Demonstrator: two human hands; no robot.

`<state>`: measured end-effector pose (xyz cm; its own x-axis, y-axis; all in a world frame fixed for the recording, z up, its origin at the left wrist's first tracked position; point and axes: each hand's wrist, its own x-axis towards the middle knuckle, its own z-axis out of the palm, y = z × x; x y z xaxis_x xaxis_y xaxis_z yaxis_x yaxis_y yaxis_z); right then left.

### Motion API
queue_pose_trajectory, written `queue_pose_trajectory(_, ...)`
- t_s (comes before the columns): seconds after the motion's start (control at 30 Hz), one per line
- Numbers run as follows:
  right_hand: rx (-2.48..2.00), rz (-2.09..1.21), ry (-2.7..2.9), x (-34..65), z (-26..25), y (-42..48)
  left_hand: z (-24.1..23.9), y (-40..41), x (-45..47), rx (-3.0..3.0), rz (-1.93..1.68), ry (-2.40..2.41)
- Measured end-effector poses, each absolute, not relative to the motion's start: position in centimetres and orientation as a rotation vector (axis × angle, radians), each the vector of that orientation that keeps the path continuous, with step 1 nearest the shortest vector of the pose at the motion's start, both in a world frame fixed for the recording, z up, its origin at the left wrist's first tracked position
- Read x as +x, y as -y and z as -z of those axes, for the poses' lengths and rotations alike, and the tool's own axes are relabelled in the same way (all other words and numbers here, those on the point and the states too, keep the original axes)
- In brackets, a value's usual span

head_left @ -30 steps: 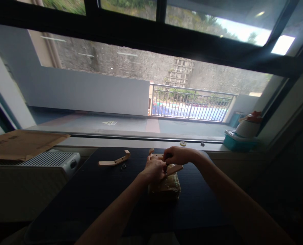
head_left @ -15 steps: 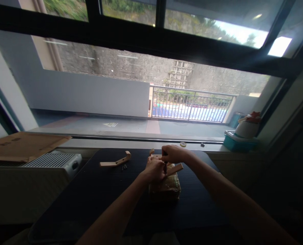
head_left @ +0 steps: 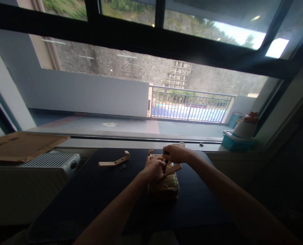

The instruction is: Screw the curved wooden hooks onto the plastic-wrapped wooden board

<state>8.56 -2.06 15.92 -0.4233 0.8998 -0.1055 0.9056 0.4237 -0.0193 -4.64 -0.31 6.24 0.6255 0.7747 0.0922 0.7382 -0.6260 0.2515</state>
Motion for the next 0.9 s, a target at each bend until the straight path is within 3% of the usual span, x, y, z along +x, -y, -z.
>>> queue_pose_trajectory(0.3,1.593,0.226,-2.55,8.8,-16.5,1.6,-6.7,0.5,-4.8,2.664,-0.279,-1.244)
queue_pose_trajectory(0.9,1.605,0.152,-2.549,8.5,-16.7,1.4,-7.0,0.6,-4.9,2.687,-0.27,-1.231)
